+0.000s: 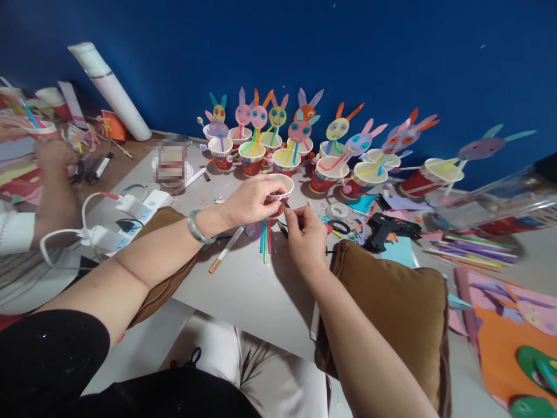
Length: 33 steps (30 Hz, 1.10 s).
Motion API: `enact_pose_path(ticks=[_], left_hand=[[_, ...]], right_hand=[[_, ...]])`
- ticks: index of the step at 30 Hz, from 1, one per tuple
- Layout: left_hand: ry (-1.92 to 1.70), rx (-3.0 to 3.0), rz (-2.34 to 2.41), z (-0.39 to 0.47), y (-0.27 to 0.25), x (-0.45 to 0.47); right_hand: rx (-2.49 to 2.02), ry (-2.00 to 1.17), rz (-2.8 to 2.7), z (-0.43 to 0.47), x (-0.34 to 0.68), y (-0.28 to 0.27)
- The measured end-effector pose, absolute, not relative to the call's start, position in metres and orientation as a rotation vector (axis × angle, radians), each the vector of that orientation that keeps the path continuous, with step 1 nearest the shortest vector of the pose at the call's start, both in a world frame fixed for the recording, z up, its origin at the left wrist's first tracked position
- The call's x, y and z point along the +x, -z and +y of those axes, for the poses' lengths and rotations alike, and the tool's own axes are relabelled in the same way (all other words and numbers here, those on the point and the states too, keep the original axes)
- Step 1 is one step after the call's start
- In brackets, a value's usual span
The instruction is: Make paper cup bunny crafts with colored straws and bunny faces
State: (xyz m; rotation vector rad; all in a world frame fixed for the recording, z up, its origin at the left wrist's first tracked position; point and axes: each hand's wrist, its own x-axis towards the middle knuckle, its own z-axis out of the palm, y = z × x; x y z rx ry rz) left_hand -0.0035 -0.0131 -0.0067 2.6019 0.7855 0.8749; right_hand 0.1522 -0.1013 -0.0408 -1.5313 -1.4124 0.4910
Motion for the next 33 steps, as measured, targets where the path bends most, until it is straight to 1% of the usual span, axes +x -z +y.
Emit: enact_pose_path(ticks=[6, 14, 17, 23, 26, 29, 31, 33], left_hand=[[-0.846, 2.585, 0.723, -0.0132, 0.0049, -0.0048], [-0.798, 2.6, 0.737, -0.0127, 0.0024, -0.0064], [-0.78, 2.626, 0.727, -0.0128, 0.0024, -0.0059], [-0.745, 2.657, 0.735, -0.0129, 0.0038, -0.0056], [-0.736, 2.669, 0.737, -0.0124, 0.0053, -0.0058], [-0.719, 2.674, 0.744, -0.0117, 0.0076, -0.0053], [-0.703, 2.684, 0.777, -0.0116, 0.0087, -0.0047], [-0.683, 2.71, 0.808, -0.012, 0.0084, -0.0043]], right_hand=[[-1.565, -0.378, -1.433, -0.1007, 0.1538, 0.0424], [-1.572, -0.346, -1.471, -0.1, 0.1557, 0.0445], [-1.648, -0.216, -1.531, -0.1018, 0.1576, 0.0457], [-1.787, 0.191, -1.745, -0.105, 0.1605, 0.0479], [-1.797, 0.257, -1.808, -0.1062, 0.1601, 0.0471], [-1.787, 0.155, -1.753, -0.1058, 0.1597, 0.0448], [-1.728, -0.038, -1.656, -0.1039, 0.1601, 0.0433], [-1.615, -0.316, -1.542, -0.1006, 0.161, 0.0426]])
